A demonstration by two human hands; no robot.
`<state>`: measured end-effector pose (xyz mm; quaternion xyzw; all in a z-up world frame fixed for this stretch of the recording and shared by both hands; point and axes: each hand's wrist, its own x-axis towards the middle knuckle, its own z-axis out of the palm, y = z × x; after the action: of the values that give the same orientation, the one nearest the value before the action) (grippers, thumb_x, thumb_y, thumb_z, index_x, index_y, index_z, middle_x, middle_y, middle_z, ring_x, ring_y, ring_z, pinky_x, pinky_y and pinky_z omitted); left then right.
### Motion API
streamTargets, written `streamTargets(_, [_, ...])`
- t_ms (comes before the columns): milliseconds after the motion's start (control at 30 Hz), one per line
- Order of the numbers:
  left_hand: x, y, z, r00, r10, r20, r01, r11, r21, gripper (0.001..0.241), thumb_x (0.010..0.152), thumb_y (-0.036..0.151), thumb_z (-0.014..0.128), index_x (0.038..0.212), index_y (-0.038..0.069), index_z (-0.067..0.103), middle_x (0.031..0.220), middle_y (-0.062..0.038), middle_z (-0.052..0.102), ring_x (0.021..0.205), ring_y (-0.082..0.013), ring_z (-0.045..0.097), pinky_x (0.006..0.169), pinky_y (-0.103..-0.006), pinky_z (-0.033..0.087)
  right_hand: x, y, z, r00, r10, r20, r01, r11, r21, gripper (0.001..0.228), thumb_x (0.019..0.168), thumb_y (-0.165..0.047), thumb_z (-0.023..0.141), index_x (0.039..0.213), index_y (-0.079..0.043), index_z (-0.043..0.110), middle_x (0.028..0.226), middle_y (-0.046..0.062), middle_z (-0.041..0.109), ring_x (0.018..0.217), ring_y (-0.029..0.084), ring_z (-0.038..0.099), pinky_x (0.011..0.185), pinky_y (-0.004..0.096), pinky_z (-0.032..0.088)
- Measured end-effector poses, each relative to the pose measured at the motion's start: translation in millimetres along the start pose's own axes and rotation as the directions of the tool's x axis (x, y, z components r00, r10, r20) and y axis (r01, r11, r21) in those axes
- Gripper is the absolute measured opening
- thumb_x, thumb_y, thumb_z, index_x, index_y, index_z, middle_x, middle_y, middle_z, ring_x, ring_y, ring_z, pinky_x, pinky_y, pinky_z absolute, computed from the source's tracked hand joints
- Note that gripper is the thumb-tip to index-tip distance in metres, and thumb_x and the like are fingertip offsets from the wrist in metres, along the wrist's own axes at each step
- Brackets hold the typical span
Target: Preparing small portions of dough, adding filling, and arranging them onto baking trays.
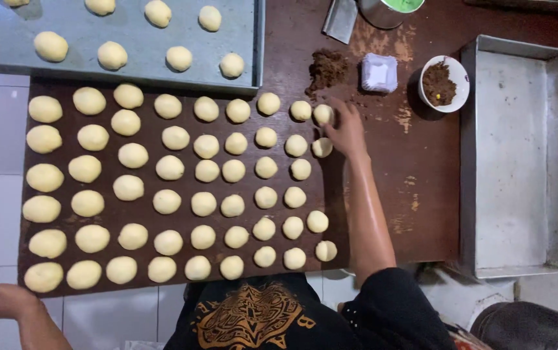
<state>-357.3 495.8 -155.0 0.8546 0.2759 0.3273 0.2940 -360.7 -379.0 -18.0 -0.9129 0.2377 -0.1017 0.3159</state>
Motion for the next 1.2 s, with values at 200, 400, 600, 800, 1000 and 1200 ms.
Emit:
streamTargets(200, [-46, 1, 0, 0.981, -0.185, 0.063, 0.193, 0.872, -0.449, 0.058, 0.112, 0.045, 0.035, 0.128, -0.004, 0.061, 0.127, -0.022, 0.066, 0.115, -0.0324, 0.065, 0.102, -0.0489, 0.057, 24, 0, 10, 0.977, -0.086, 0.197, 0.102, 0.992, -0.069, 0.054, 0.080, -0.014, 0.087, 0.130, -0.011, 0.068, 0.131, 0.021, 0.060, 0.113, 0.036, 0.064, 0.095, 0.050, 0.056])
streamTargets(400, [-81, 63, -24, 0.920, -0.205, 0.333, 0.390, 0.547, -0.741, 0.061, 0.111, 0.056, 0.032, 0.141, 0.009, 0.056, 0.148, -0.022, 0.059, 0.138, -0.0368, 0.061, 0.118, -0.0539, 0.055, 55, -24, -15, 0.983, -0.059, 0.174, 0.059, 0.998, 0.005, 0.040, 0.077, -0.010, 0.085, 0.115, -0.011, 0.073, 0.120, 0.014, 0.069, 0.107, 0.028, 0.069, 0.093, 0.045, 0.060])
streamTargets(600, [-96, 57, -26, 0.937, -0.150, 0.317, 0.349, 0.471, -0.810, 0.067, 0.112, 0.061, 0.030, 0.148, 0.008, 0.052, 0.150, -0.023, 0.053, 0.142, -0.0411, 0.054, 0.126, -0.0585, 0.046, 154, -117, 29, 0.952, -0.256, 0.168, 0.252, 0.967, 0.047, 0.039, 0.080, -0.020, 0.088, 0.113, -0.008, 0.072, 0.111, 0.016, 0.070, 0.097, 0.028, 0.071, 0.080, 0.043, 0.059])
streamTargets(800, [-98, 75, -32, 0.900, -0.236, 0.366, 0.435, 0.470, -0.768, 0.069, 0.111, 0.065, 0.027, 0.146, 0.010, 0.048, 0.148, -0.021, 0.057, 0.141, -0.0407, 0.056, 0.124, -0.0606, 0.047, 322, -143, 168, 0.860, -0.507, 0.048, 0.508, 0.861, -0.011, 0.045, 0.079, -0.027, 0.096, 0.112, -0.006, 0.073, 0.107, 0.018, 0.068, 0.093, 0.032, 0.070, 0.078, 0.046, 0.057])
streamTargets(1000, [-102, 84, -27, 0.898, -0.357, 0.258, 0.426, 0.555, -0.714, 0.067, 0.112, 0.062, 0.028, 0.144, 0.008, 0.051, 0.144, -0.017, 0.057, 0.138, -0.0399, 0.058, 0.121, -0.0609, 0.052, 387, -132, 222, 0.864, -0.502, 0.047, 0.502, 0.846, -0.179, 0.053, 0.071, -0.029, 0.099, 0.113, -0.008, 0.075, 0.109, 0.023, 0.068, 0.103, 0.043, 0.065, 0.091, 0.050, 0.054])
streamTargets(1200, [-98, 120, -34, 0.847, -0.444, 0.292, 0.507, 0.511, -0.695, 0.066, 0.108, 0.061, 0.025, 0.143, 0.012, 0.050, 0.141, -0.017, 0.059, 0.135, -0.0389, 0.061, 0.114, -0.0596, 0.052, 344, -139, 216, 0.831, -0.535, 0.152, 0.556, 0.793, -0.249, 0.077, 0.088, -0.029, 0.084, 0.149, 0.003, 0.049, 0.149, 0.034, 0.046, 0.133, 0.052, 0.048, 0.111, 0.051, 0.042])
